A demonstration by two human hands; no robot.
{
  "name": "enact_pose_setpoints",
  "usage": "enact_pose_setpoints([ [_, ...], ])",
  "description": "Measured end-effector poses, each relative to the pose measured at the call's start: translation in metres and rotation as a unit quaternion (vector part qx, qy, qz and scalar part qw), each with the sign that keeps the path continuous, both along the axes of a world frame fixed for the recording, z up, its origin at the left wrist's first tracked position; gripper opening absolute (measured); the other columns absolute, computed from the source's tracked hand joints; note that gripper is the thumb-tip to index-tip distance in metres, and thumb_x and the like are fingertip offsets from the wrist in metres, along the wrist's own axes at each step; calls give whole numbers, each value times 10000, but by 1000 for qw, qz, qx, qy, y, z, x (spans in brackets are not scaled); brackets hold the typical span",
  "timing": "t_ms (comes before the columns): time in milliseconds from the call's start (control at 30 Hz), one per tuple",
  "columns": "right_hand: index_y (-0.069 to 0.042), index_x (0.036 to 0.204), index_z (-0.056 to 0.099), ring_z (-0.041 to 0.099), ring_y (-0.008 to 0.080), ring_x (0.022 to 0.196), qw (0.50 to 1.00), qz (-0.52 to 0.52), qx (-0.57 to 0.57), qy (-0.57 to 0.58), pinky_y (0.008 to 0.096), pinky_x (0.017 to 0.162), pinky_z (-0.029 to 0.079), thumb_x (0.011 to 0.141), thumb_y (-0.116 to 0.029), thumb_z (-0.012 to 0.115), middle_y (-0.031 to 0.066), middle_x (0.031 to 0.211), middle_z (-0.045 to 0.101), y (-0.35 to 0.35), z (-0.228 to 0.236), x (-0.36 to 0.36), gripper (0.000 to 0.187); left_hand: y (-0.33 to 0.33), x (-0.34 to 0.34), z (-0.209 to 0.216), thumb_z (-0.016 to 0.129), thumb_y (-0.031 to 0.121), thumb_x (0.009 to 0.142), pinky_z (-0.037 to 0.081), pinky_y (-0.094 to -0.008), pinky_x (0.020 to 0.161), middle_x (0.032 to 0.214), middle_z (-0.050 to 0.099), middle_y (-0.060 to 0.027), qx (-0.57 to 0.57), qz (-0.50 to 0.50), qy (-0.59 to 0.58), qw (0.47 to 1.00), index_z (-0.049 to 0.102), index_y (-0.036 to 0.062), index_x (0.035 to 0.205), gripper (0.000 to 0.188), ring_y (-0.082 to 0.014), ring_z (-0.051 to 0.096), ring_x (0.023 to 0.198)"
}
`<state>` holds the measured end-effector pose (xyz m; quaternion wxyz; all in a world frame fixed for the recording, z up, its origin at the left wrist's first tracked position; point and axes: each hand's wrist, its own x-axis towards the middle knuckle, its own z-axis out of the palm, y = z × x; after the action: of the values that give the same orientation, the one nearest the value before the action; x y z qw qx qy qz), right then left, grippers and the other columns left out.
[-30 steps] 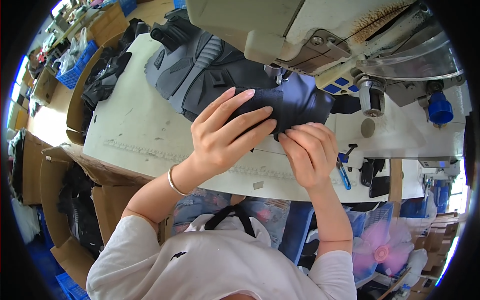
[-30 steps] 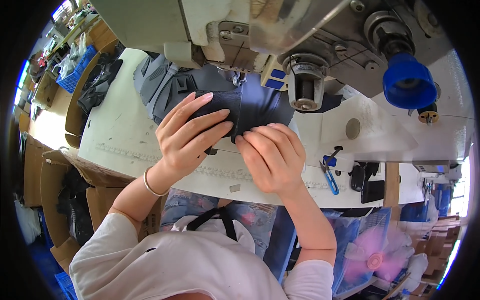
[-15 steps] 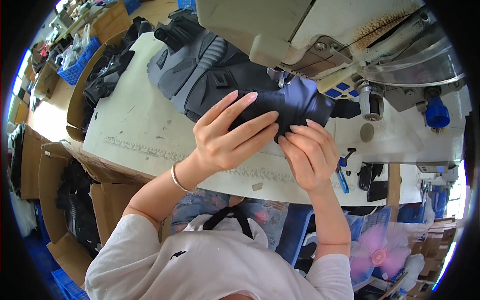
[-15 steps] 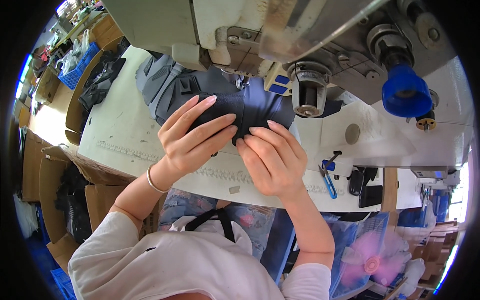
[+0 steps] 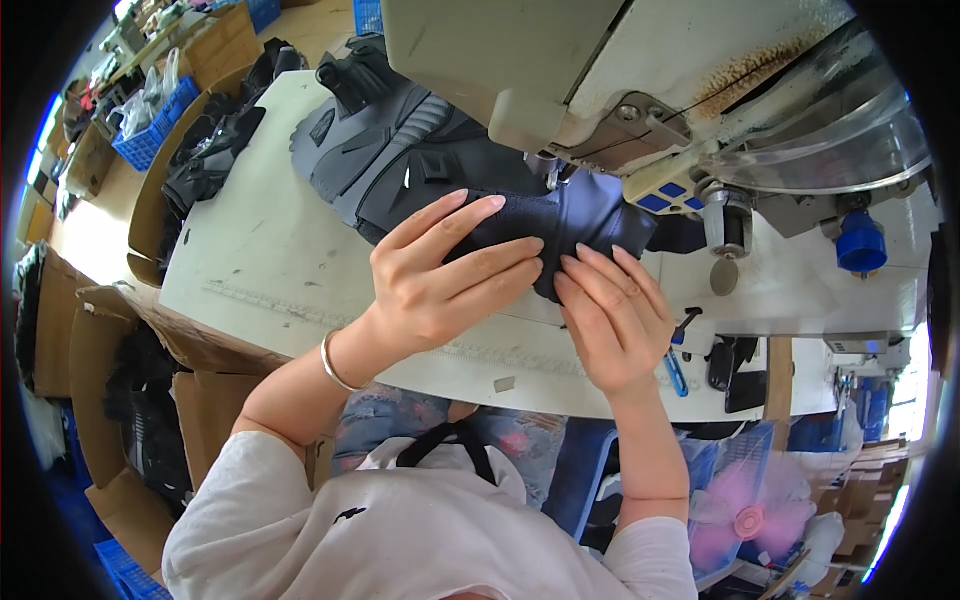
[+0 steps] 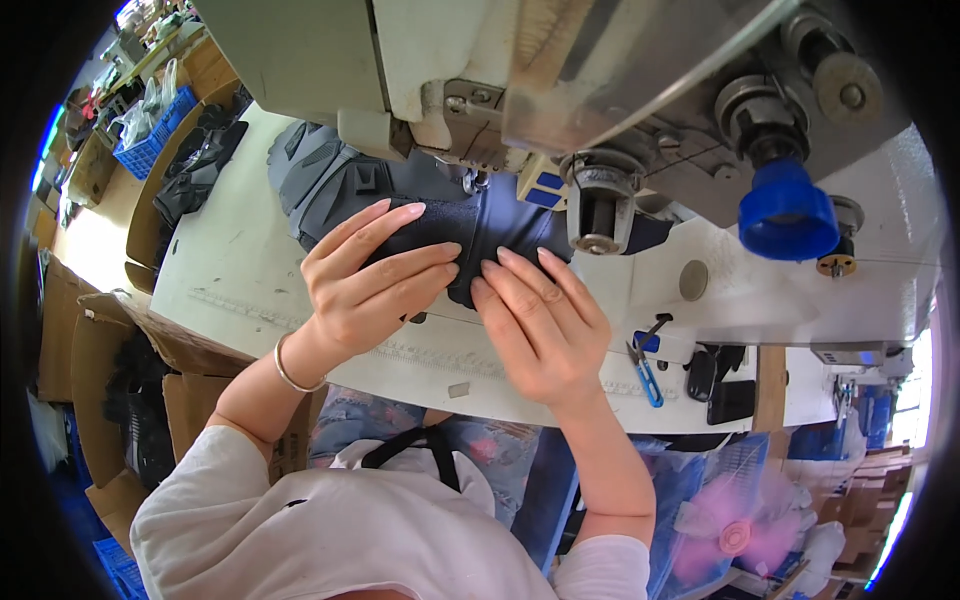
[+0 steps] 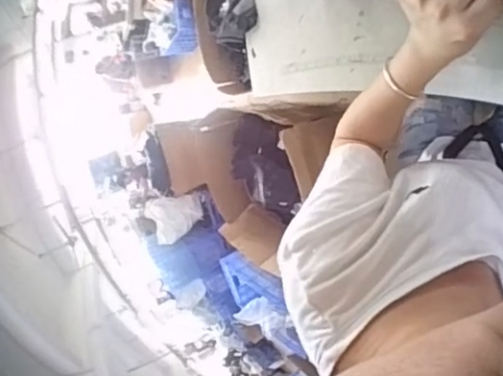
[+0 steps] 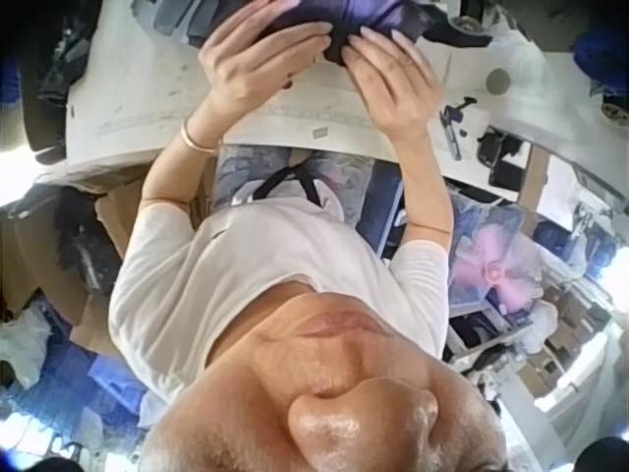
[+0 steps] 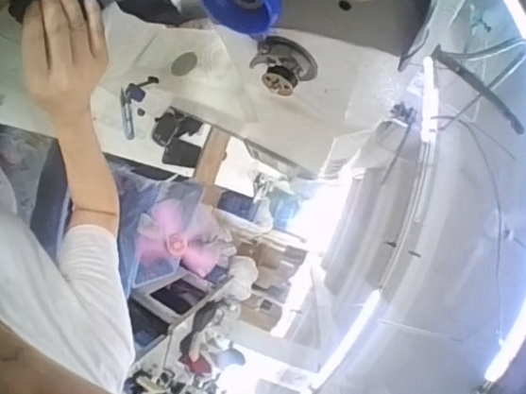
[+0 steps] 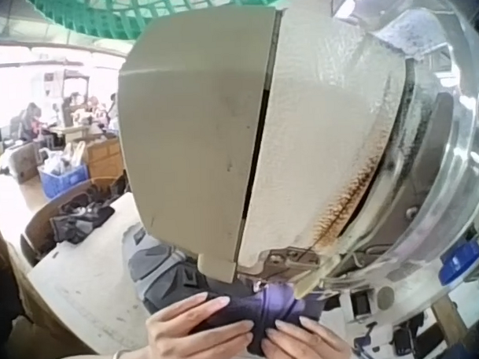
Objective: Stitch together multiple black fabric and plastic components of footwear using an industrial sewing machine.
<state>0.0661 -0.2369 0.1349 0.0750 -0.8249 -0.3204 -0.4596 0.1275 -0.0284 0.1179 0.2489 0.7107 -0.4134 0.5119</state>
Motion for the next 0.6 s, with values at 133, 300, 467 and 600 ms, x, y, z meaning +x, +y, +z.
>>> enact_pose_setpoints([
  [133,-40,933,764,747,237,998,1000,-14,8,1,404,948,571,794,-82,723,77,1002,754,3,0,5,151,-1,10,0,844,169,724,595,-417,932,956,792,35,0,-13,-5,1000,750,158,802,123,-254,734,1069],
  [300,-39,938,766,746,232,1002,1000,-14,1,-2,400,954,567,793,-85,720,75,1012,751,6,1,8,158,1,17,-2,856,153,706,597,-423,929,960,793,37,-14,-26,-2,1000,757,157,805,140,-254,734,1071],
  [467,-65,953,775,744,220,981,1000,-23,-6,-7,395,957,561,787,-88,721,62,1003,750,8,0,9,176,3,22,-4,854,153,709,603,-418,915,957,794,36,-15,-38,-8,999,764,154,806,132,-258,737,1054],
  [600,-76,966,781,741,212,972,999,-32,5,-9,400,962,557,790,-90,723,55,993,749,7,3,9,185,-1,22,0,853,154,711,608,-418,903,952,793,28,-14,-34,-16,999,769,148,815,134,-263,741,1037],
])
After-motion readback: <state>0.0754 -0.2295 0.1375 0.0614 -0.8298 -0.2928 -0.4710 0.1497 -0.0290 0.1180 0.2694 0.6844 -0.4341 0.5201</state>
